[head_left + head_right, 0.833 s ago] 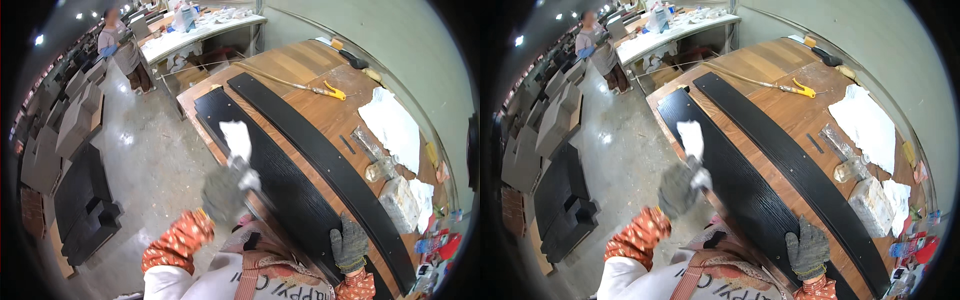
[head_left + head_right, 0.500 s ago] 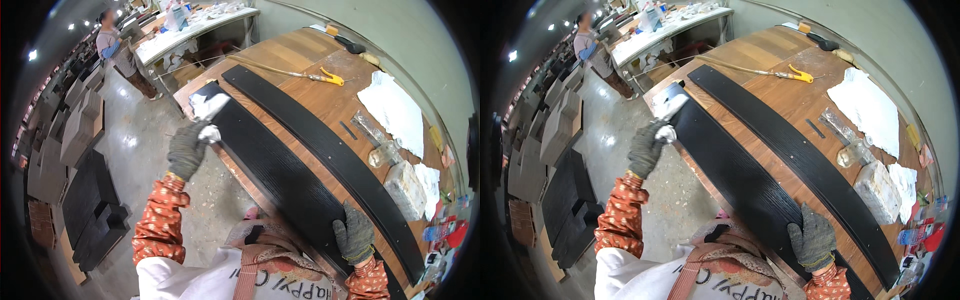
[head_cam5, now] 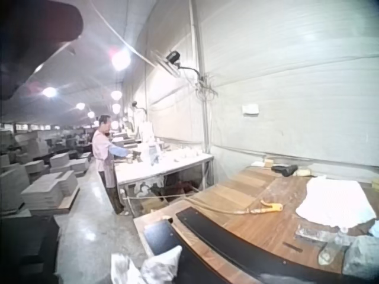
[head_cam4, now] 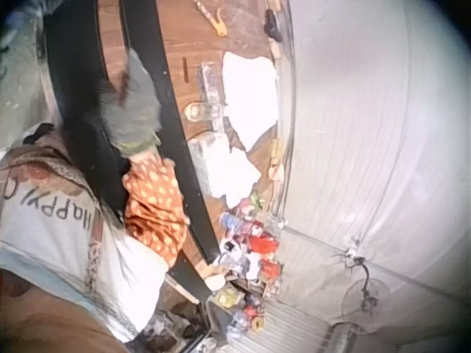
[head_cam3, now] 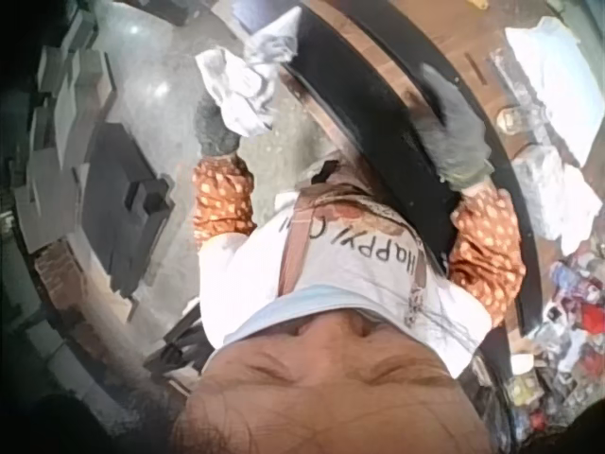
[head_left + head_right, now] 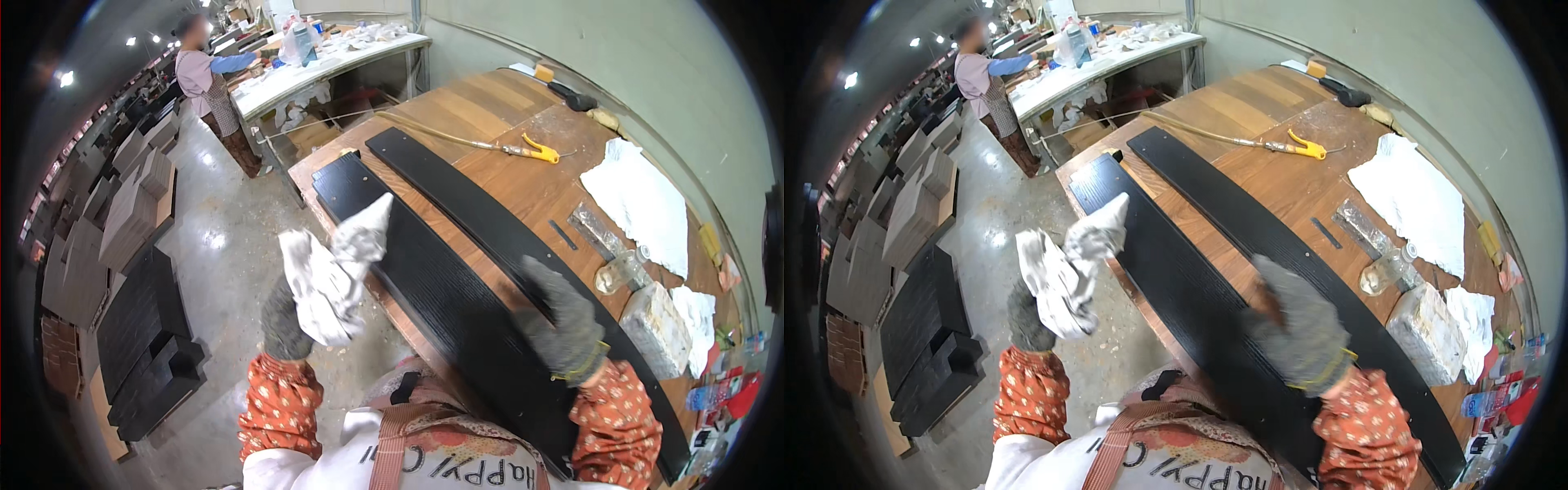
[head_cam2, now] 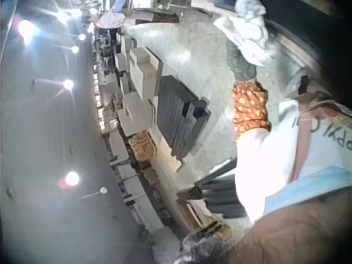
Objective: The person applies liquid from a bottle onto black boards and wipes them with a cloth. The person then scrapes edges with a small blade, buffs the boards using a sponge, and wipes them down with a cloth.
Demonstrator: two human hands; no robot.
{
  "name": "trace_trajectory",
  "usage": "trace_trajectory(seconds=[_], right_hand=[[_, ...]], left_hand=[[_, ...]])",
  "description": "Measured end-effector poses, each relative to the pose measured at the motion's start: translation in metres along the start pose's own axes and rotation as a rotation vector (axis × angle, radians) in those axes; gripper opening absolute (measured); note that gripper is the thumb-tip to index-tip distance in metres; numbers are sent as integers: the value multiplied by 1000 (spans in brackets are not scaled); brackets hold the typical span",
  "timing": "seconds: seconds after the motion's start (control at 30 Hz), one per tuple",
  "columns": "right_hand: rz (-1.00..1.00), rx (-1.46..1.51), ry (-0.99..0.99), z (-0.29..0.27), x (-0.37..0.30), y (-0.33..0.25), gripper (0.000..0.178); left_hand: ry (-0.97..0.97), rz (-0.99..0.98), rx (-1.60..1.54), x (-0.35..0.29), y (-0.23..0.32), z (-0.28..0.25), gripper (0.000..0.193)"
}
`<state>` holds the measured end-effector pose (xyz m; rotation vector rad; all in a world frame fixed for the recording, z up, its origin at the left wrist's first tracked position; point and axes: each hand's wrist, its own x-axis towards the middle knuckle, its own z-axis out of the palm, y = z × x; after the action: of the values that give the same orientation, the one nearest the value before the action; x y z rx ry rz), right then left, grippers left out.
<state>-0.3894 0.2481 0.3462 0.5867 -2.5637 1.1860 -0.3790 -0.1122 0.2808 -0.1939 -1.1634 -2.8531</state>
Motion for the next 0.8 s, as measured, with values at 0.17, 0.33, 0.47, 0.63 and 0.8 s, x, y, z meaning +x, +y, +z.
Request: trace_trajectory(seconds=[0.17,0.33,0.47,0.63,0.8], right_hand=[[-223,372,-246,63,28,-22,47],[-188,520,-252,79,20,-19,37],[-285,222,-251,30,9,-15,36],[477,395,289,-29,-39,96,36],[707,-420,655,-68,-87,275,100]], left_hand=[[-55,-73,1017,-14,-37,69,47],[-168,51,1018,-4,-63,35,24],[-48,-230,433,-19,-79,32,32],[14,-75,-166,-19,-33,28,46],[349,-18,-70,-36,-19,-45,38]])
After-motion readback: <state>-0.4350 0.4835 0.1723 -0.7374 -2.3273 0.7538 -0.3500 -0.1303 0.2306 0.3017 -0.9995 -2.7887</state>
